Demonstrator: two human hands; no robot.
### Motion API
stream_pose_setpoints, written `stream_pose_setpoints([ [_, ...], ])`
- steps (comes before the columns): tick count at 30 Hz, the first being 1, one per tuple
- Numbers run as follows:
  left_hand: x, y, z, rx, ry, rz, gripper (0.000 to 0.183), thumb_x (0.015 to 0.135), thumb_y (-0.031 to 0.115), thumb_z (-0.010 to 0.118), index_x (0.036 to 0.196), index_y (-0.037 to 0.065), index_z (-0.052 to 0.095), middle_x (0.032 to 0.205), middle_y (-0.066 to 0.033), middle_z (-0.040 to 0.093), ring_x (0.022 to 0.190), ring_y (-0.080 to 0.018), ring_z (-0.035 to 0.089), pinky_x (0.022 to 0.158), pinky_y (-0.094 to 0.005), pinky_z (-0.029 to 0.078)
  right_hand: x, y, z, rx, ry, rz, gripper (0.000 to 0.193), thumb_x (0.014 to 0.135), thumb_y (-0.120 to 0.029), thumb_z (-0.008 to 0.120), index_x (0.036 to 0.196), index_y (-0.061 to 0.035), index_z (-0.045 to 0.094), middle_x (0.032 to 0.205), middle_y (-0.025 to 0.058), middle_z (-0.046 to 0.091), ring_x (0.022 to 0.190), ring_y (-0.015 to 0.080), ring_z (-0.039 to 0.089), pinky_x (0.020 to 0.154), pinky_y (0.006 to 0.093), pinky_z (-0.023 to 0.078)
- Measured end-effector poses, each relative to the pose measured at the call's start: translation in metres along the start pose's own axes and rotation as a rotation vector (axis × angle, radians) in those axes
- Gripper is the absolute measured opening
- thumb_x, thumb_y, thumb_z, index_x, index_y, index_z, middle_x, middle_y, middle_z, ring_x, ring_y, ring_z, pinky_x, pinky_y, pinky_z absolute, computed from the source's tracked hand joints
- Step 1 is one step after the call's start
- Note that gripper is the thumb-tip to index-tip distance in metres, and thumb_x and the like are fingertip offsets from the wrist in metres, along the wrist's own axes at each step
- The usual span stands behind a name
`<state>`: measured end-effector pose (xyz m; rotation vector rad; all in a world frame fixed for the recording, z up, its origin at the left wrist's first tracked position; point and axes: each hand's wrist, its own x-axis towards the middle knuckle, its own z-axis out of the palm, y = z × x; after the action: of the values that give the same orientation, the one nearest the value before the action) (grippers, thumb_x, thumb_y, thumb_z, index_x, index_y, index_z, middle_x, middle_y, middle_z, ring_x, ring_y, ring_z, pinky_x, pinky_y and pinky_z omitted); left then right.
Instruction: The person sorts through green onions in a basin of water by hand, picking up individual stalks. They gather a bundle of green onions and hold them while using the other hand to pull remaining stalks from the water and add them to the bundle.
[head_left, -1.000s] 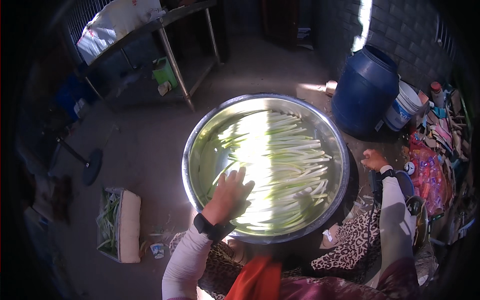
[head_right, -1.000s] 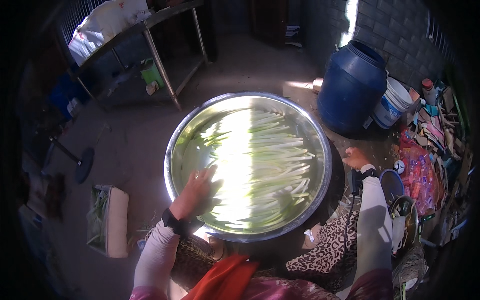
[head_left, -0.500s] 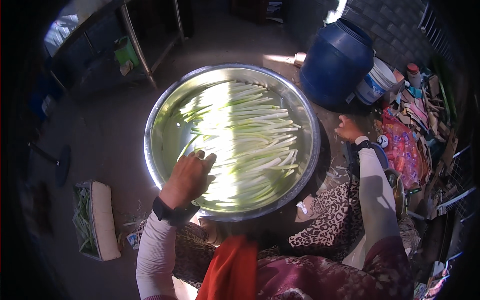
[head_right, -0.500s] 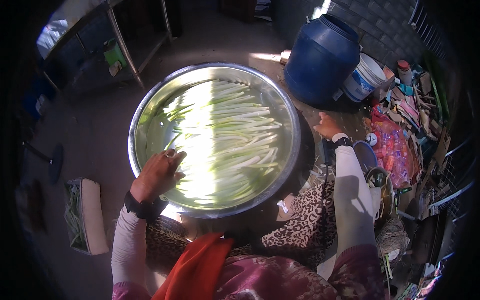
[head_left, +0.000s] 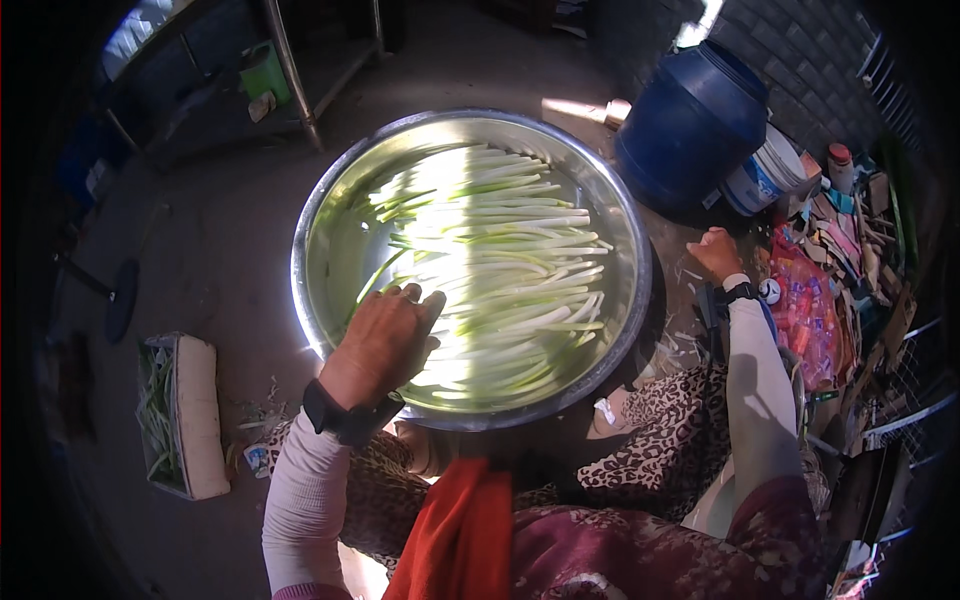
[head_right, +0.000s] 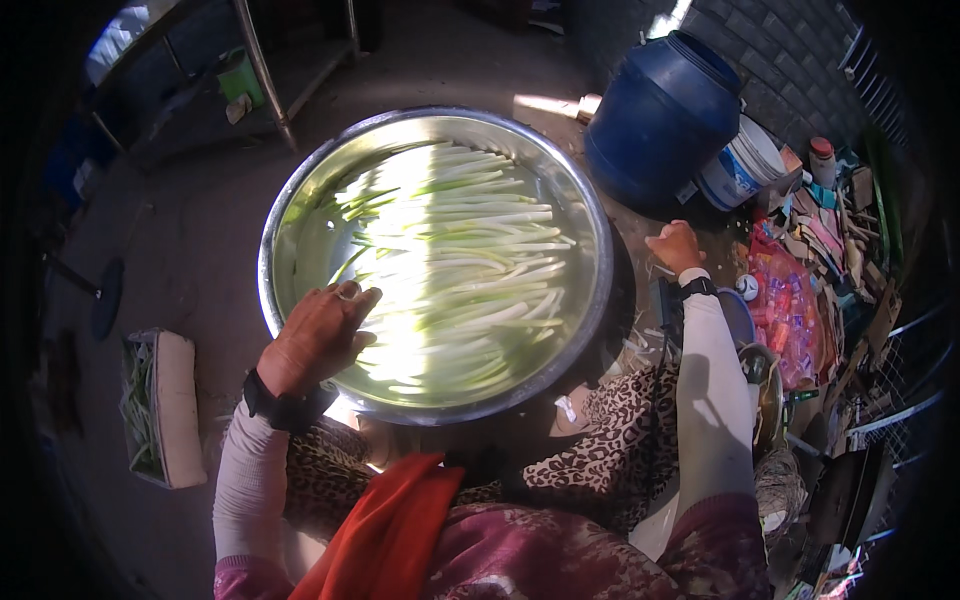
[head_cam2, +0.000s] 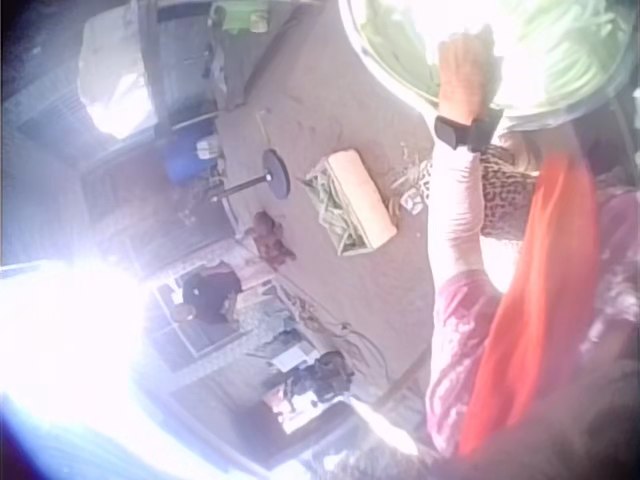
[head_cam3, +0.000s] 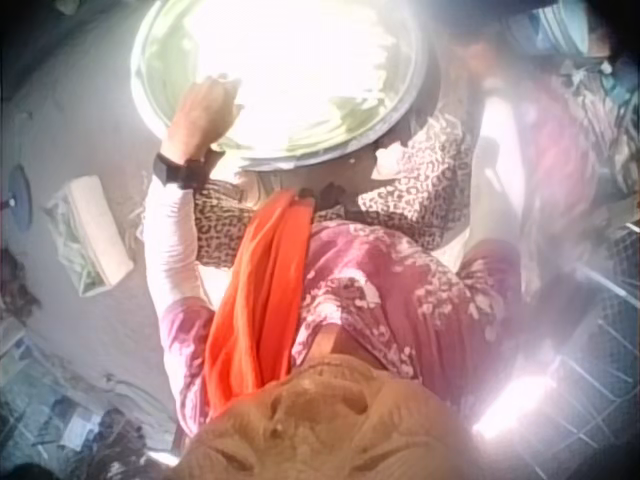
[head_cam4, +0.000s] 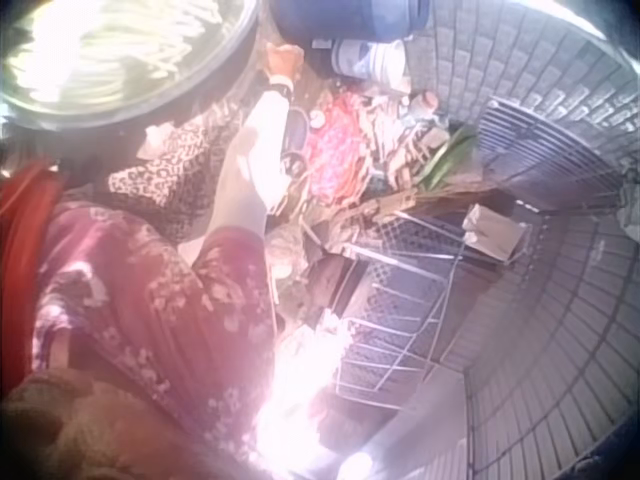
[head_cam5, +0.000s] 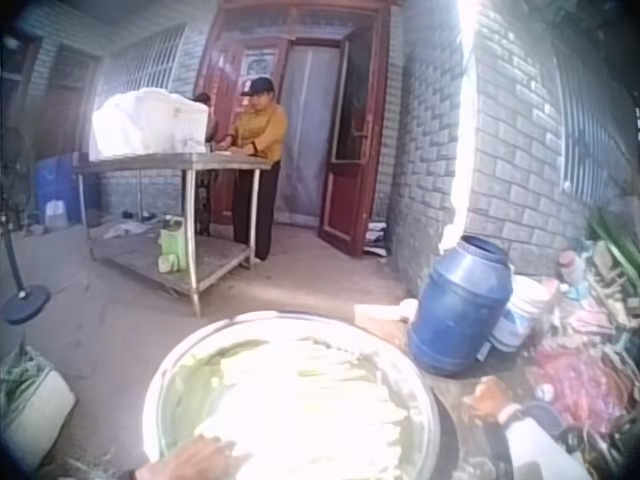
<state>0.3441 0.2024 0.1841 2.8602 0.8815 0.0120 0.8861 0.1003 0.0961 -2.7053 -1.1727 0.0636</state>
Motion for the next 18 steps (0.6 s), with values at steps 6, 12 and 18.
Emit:
stream_pose_setpoints([
  [6,0.001,0.004,-0.007,-0.067,-0.017,-0.017,0.045,0.076,0.014,0.068,0.117,0.003,0.055,0.102,-0.0193,0.061,0.095,-0.035,0.059,0.084,-0.0433,0.046,0.01,0.028,0.016,0.081,0.109,-0.128,0.02,0.066,-0.022,0.065,0.062,-0.0037,0.058,0.087,0.0125,0.056,0.093,0.0294,0.054,0.093,0.0422,0.042],
  [12,-0.007,-0.005,0.001,-0.053,0.081,0.021,0.031,0.076,0.016,0.069,0.1,0.002,0.054,0.09,-0.0178,0.06,0.088,-0.0359,0.06,0.075,-0.044,0.048,0.003,0.002,-0.007,0.037,-0.012,-0.218,0.024,0.071,-0.027,0.069,0.076,-0.0036,0.063,0.073,0.0153,0.063,0.094,0.0317,0.059,0.105,0.0386,0.033],
  [18,0.001,-0.004,-0.004,-0.06,0.051,-0.018,0.043,0.077,0.013,0.068,0.117,0.003,0.054,0.103,-0.0174,0.06,0.1,-0.0329,0.057,0.086,-0.0418,0.044,-0.013,0.002,-0.012,0.002,-0.052,0.063,0.094,0.074,-0.036,0.069,0.146,-0.0043,0.018,0.138,0.0247,0.042,0.131,0.0339,0.039,0.107,0.0408,0.031],
])
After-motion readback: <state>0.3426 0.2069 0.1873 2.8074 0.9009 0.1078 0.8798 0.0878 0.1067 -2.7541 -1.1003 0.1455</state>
